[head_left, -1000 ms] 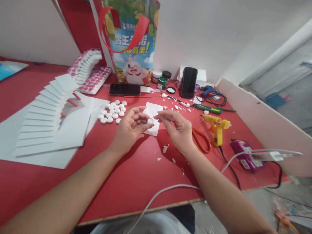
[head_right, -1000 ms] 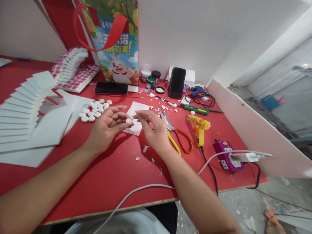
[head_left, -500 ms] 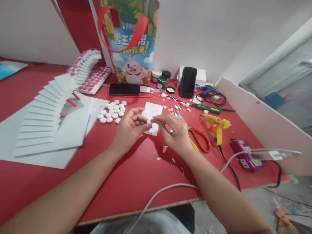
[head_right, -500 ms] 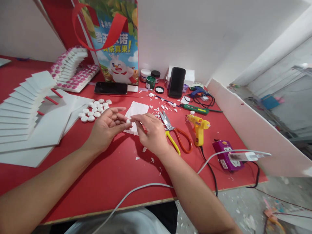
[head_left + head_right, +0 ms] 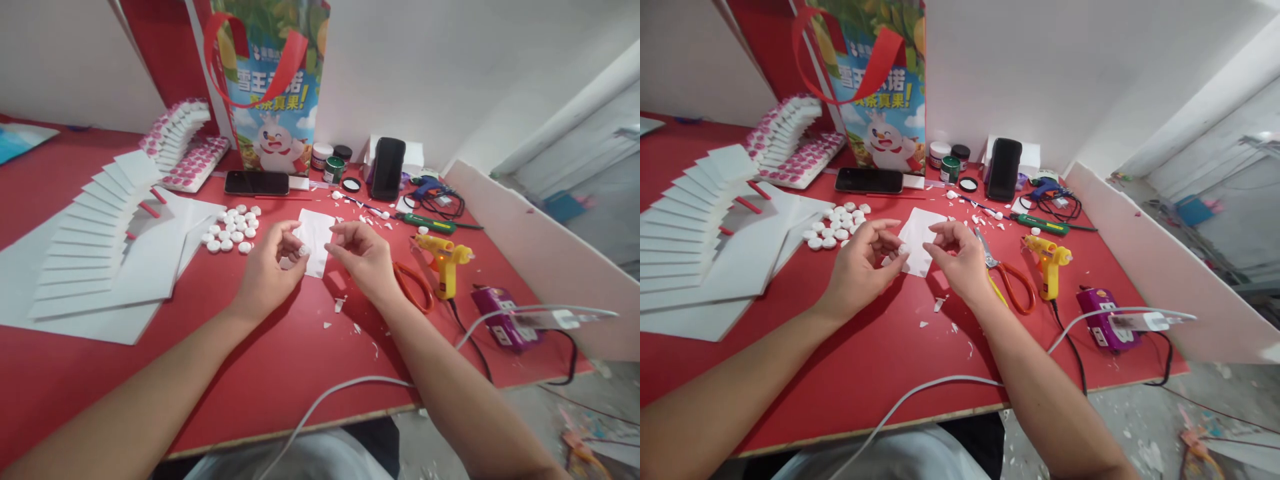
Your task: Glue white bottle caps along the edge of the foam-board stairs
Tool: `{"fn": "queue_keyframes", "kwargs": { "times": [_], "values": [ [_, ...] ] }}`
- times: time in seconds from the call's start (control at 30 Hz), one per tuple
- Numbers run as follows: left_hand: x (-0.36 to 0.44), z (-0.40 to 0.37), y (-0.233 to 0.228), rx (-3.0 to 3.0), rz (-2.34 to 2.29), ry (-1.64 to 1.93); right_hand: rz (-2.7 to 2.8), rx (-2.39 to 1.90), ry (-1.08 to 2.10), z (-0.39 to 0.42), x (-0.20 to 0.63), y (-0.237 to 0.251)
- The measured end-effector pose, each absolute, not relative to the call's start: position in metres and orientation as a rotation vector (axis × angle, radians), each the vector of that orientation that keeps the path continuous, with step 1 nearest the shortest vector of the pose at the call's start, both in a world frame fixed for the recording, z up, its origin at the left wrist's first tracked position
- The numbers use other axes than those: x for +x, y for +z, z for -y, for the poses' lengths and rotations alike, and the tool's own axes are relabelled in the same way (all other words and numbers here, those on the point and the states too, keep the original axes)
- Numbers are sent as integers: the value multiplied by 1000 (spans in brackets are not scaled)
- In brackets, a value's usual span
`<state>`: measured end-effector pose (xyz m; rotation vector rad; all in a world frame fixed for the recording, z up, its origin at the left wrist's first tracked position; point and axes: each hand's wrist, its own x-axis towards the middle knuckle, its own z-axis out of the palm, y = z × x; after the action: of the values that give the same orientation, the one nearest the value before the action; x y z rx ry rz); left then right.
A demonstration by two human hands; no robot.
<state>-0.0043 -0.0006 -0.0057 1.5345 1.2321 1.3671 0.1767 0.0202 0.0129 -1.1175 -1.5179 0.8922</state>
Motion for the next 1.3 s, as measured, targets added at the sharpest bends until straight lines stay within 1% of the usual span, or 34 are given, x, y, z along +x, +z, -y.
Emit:
{"fn": "queue_keyframes", "kwargs": {
  "times": [0.27,0.53,0.63,1.03,1.2,1.3],
  "values": [
    [-4,5,-7,1689,-1193,1377,1304,-1195,1124,-19,178,20],
    [0,11,2,1642,-1062,1403,1058,-1134,1656,-17,170,14],
    [0,12,2,1643,-1056,1391,1019,-1129,1776,-15,167,16],
    [0,11,4,1581,-1075,1382,1154,-1205,1749,-16,168,15],
    [-3,7,4,1447,-1110,1372,1273,-1251,1780,-17,171,18],
    [-5,3,3,1286,-1046,1338,1334,-1192,1768,-18,175,18]
  ]
}}
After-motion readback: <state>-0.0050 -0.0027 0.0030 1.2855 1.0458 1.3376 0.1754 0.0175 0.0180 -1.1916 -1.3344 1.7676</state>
